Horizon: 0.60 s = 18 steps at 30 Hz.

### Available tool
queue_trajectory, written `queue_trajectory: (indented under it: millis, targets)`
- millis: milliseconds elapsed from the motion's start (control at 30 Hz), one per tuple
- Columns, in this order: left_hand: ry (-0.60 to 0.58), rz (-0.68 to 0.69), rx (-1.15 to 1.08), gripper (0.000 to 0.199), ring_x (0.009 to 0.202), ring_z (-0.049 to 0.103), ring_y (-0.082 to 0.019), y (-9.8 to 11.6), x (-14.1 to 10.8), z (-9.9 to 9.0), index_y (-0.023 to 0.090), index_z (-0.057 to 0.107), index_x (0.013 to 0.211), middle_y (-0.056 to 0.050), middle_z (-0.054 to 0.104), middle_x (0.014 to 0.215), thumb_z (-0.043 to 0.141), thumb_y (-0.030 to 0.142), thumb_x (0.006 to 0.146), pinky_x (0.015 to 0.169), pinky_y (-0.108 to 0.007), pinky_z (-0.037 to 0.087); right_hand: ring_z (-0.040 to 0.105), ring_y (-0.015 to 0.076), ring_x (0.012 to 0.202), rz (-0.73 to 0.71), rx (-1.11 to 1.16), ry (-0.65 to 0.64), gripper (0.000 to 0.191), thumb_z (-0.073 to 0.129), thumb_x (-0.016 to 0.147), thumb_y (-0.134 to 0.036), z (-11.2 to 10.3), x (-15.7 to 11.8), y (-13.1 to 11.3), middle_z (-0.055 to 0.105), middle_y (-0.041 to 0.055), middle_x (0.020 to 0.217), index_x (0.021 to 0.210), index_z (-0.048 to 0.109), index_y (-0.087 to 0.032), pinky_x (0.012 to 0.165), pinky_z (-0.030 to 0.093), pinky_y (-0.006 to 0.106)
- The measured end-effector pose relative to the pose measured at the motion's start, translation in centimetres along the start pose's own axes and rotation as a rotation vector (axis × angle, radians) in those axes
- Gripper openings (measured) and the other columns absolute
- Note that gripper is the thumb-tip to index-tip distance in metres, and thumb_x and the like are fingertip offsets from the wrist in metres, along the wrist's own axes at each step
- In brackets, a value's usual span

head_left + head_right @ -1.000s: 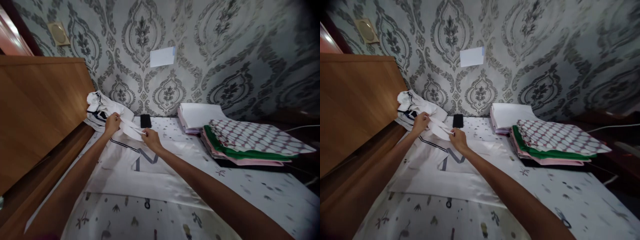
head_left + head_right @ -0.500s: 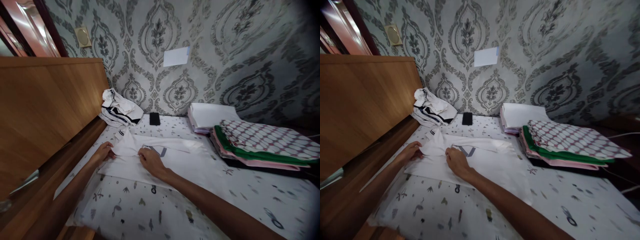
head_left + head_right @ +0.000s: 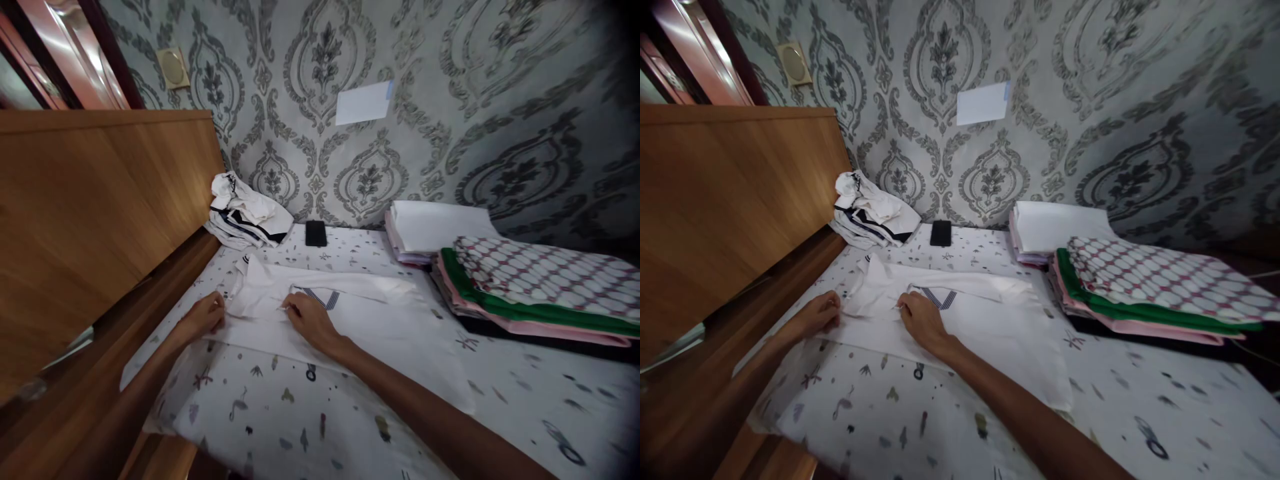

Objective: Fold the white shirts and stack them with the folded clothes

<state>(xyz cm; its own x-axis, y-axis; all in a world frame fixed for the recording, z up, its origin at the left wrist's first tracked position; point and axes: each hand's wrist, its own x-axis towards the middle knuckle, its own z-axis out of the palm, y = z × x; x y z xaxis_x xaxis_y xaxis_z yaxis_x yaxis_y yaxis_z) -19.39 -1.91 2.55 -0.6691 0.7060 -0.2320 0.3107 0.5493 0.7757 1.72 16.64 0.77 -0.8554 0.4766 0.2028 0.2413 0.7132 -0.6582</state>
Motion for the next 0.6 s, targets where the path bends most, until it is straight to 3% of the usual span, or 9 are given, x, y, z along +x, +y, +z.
queue_trajectory:
  millis: [100, 200, 367, 600]
  targets:
    - [0.149, 0.125, 0.116, 0.016, 0.054, 0.056, -0.013, 0.6, 3.0, -0.4, 0.022, 0.052, 0.083, 0.003, 0.063, 0.066, 0.053, 0.031, 0.069, 0.046, -0.021, 0.035, 0.057, 0.0176, 0.079, -0.022, 0.011, -0.007, 0.024, 0.047, 0.085, -0.007, 0.0, 0.0, 0.1, 0.063, 0.0029, 0.083, 0.090, 0.067, -0.019, 0.072, 0.039, 0.028]
    - [0.216, 0.121, 0.078, 0.016, 0.067, 0.063, -0.015, 3.4, 7.6, 0.0, 0.020, 0.056, 0.083, -0.002, 0.068, 0.081, 0.050, 0.034, 0.078, 0.050, -0.022, 0.040, 0.056, 0.0170, 0.077, -0.040, 0.008, -0.011, 0.023, 0.047, 0.086, -0.007, 0.2, 0.1, 0.2, 0.062, 0.0024, 0.082, 0.089, 0.066, -0.020, 0.070, 0.039, 0.027]
    - [0.273, 0.043, 0.096, 0.028, 0.073, 0.065, -0.020, 6.3, 14.0, 2.0, 0.019, 0.055, 0.064, -0.003, 0.062, 0.062, 0.058, 0.043, 0.078, 0.058, -0.025, 0.044, 0.057, 0.0169, 0.077, -0.064, 0.026, -0.011, 0.024, 0.047, 0.086, -0.006, 0.3, 0.0, 0.5, 0.063, 0.0024, 0.083, 0.091, 0.065, -0.020, 0.072, 0.041, 0.028]
    - [0.303, -0.070, -0.018, 0.012, 0.059, 0.061, -0.016, 4.7, 15.6, 2.3, 0.019, 0.051, 0.065, 0.004, 0.049, 0.050, 0.061, 0.022, 0.072, 0.060, -0.027, 0.052, 0.060, 0.0172, 0.082, -0.081, 0.132, -0.023, 0.024, 0.046, 0.086, -0.005, 0.2, -0.5, 1.1, 0.066, 0.0026, 0.088, 0.092, 0.065, -0.020, 0.077, 0.044, 0.029]
